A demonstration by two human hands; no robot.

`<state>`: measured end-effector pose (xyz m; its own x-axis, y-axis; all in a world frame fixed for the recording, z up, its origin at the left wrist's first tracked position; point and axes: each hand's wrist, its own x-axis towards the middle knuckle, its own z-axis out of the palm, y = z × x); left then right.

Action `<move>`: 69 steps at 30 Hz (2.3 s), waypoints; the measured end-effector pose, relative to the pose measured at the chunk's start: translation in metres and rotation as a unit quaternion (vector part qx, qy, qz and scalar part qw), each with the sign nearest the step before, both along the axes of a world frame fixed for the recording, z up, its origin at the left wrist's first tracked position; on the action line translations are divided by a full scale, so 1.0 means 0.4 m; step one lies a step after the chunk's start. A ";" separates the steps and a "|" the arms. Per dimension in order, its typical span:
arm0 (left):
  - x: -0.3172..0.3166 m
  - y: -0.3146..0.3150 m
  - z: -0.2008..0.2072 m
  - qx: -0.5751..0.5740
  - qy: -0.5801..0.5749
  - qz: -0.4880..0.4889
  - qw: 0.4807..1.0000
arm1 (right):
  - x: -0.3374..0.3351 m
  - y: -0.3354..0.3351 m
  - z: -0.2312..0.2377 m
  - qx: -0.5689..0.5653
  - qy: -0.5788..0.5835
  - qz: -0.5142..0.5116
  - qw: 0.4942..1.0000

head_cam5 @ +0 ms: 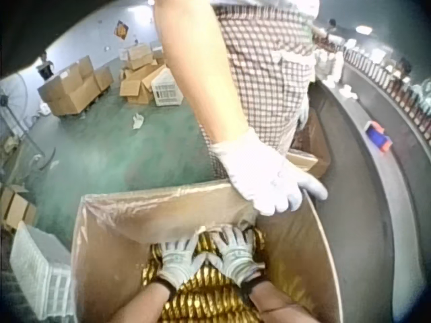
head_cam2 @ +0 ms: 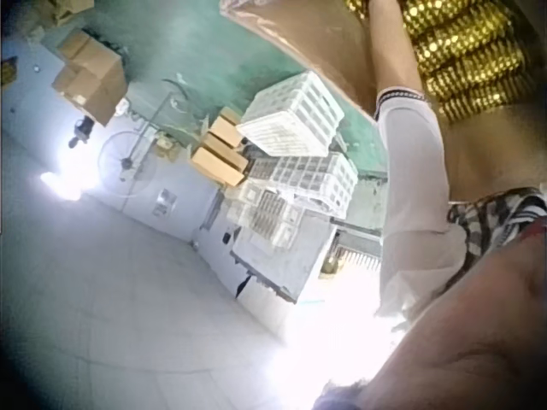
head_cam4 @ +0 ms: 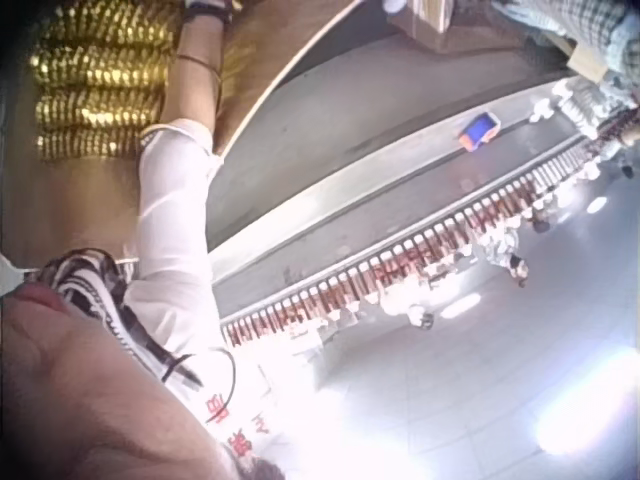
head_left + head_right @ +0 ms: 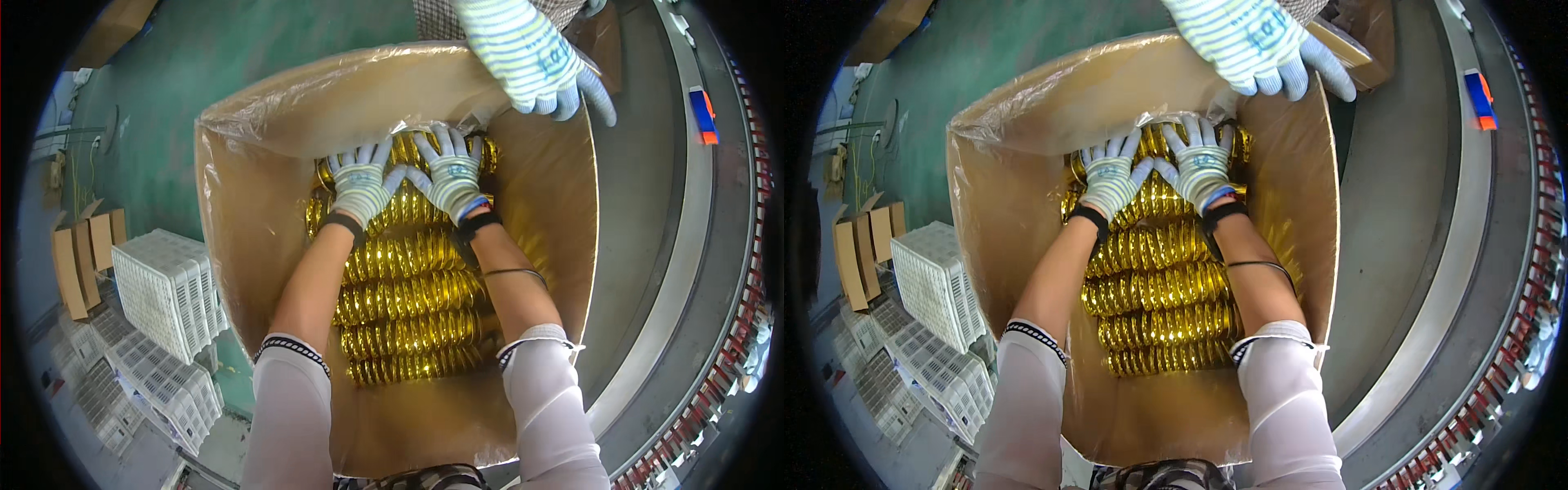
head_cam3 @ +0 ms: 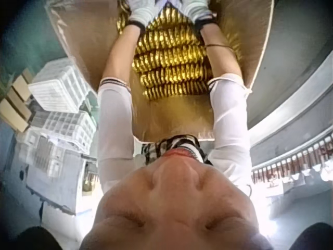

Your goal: Packing gold-colored plastic or rubber products into cardboard boxes for shipping.

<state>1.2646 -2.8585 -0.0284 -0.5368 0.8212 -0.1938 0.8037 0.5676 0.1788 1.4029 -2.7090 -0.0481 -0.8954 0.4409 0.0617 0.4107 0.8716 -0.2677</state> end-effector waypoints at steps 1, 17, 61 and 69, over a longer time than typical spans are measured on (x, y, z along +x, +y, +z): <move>0.019 -0.002 -0.007 -0.009 0.015 -0.007 1.000 | 0.017 0.003 0.002 0.006 -0.012 0.002 1.000; 0.321 -0.420 -0.077 -0.286 -0.130 -0.132 0.940 | 0.374 -0.469 0.031 -0.276 -0.428 -0.004 0.861; 0.832 0.233 -0.031 -0.315 -0.390 -0.710 0.494 | 1.180 -0.872 0.192 0.094 0.023 -0.925 0.367; 1.110 0.005 0.091 -0.162 -0.535 -0.624 0.546 | 1.074 -0.953 0.287 0.047 0.263 -0.910 0.317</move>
<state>1.7087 -2.8565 0.0080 0.9646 0.2474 -0.0914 0.1344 -0.1628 0.9775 1.8327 -3.0900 0.0668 0.9818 0.1721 0.0808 0.1765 -0.6665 -0.7243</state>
